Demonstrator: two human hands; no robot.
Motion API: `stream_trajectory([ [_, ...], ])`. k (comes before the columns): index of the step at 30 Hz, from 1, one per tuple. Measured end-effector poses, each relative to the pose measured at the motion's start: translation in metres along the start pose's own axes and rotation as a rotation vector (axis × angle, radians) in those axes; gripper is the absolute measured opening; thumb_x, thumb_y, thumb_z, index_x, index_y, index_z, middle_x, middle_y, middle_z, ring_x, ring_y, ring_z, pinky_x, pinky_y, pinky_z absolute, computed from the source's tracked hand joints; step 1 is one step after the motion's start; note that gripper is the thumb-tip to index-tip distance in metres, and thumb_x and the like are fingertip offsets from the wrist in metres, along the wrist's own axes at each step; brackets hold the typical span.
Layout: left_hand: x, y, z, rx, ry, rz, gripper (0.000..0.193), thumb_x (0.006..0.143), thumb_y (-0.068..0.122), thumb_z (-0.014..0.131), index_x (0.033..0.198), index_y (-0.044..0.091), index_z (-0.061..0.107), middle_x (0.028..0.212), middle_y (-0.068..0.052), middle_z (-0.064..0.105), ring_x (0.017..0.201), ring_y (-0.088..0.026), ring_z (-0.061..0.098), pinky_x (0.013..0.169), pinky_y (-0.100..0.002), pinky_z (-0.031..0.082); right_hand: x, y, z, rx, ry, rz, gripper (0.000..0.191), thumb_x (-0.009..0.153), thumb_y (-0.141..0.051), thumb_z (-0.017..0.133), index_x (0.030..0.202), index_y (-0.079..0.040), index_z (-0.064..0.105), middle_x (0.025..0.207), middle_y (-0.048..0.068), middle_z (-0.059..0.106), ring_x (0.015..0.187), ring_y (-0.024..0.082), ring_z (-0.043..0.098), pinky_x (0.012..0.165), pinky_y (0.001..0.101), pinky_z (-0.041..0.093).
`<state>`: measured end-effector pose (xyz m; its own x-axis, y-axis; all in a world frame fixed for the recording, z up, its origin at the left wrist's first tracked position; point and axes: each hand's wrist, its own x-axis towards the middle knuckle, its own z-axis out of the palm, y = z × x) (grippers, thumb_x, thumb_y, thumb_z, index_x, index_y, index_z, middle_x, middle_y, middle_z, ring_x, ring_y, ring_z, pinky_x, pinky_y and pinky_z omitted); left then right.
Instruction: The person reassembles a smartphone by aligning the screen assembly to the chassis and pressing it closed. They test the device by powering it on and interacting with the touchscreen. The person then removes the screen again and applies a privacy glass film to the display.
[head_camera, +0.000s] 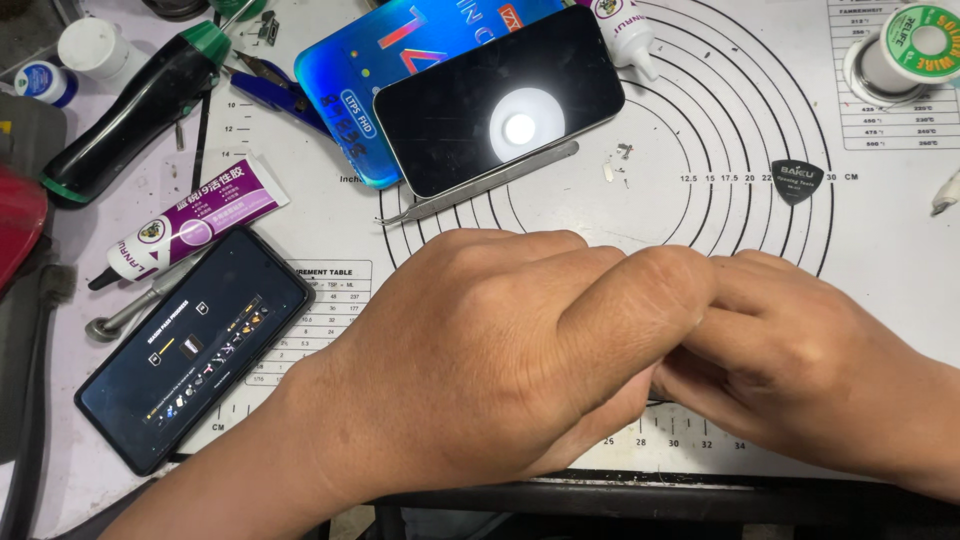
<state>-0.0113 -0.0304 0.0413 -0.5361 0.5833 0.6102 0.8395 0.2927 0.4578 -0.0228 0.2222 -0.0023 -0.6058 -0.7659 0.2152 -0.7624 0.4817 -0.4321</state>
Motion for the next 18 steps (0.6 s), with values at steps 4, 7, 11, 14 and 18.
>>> stream_trajectory([
  [4,0.000,0.001,-0.004,-0.044,0.007,-0.034,0.025,0.096,-0.006,0.069,0.117,0.001,0.055,0.070,-0.003,0.059,0.063,-0.018,0.064,0.053,-0.031,0.048,-0.002,0.001,-0.001,0.016,0.003,-0.004,0.020,0.081,-0.017,0.081,0.096,-0.008,0.070,0.088,0.002,0.067,0.071,0.016,0.065,0.063,0.0311,0.053],
  [7,-0.001,0.001,-0.006,-0.069,-0.007,-0.053,0.024,0.093,-0.007,0.068,0.113,0.001,0.056,0.071,-0.003,0.058,0.063,-0.018,0.063,0.051,-0.030,0.047,-0.005,0.003,-0.002,-0.018,-0.014,0.034,0.023,0.081,-0.019,0.081,0.098,-0.007,0.072,0.087,0.002,0.068,0.069,0.016,0.063,0.061,0.0310,0.051],
  [11,-0.001,-0.002,-0.002,-0.043,-0.040,-0.012,0.022,0.087,-0.008,0.066,0.103,0.001,0.054,0.068,-0.004,0.057,0.061,-0.018,0.061,0.051,-0.031,0.045,-0.008,0.006,-0.002,-0.074,-0.066,0.082,0.021,0.077,-0.023,0.083,0.091,-0.010,0.074,0.080,-0.001,0.069,0.066,0.015,0.064,0.060,0.0316,0.053],
  [14,0.000,-0.003,0.003,-0.097,-0.074,-0.042,0.020,0.087,-0.009,0.067,0.100,0.002,0.055,0.065,-0.003,0.054,0.057,-0.017,0.058,0.048,-0.032,0.043,-0.010,0.009,0.000,-0.031,-0.053,0.060,0.021,0.078,-0.022,0.080,0.091,-0.008,0.072,0.085,0.001,0.069,0.070,0.015,0.065,0.062,0.0307,0.053],
  [18,0.001,-0.004,0.005,-0.092,-0.067,-0.024,0.021,0.086,-0.009,0.067,0.099,0.002,0.055,0.065,-0.004,0.055,0.057,-0.017,0.058,0.049,-0.032,0.044,-0.011,0.012,0.001,-0.069,-0.111,0.074,0.018,0.077,-0.023,0.081,0.086,-0.011,0.072,0.079,-0.002,0.070,0.069,0.013,0.067,0.065,0.0312,0.055],
])
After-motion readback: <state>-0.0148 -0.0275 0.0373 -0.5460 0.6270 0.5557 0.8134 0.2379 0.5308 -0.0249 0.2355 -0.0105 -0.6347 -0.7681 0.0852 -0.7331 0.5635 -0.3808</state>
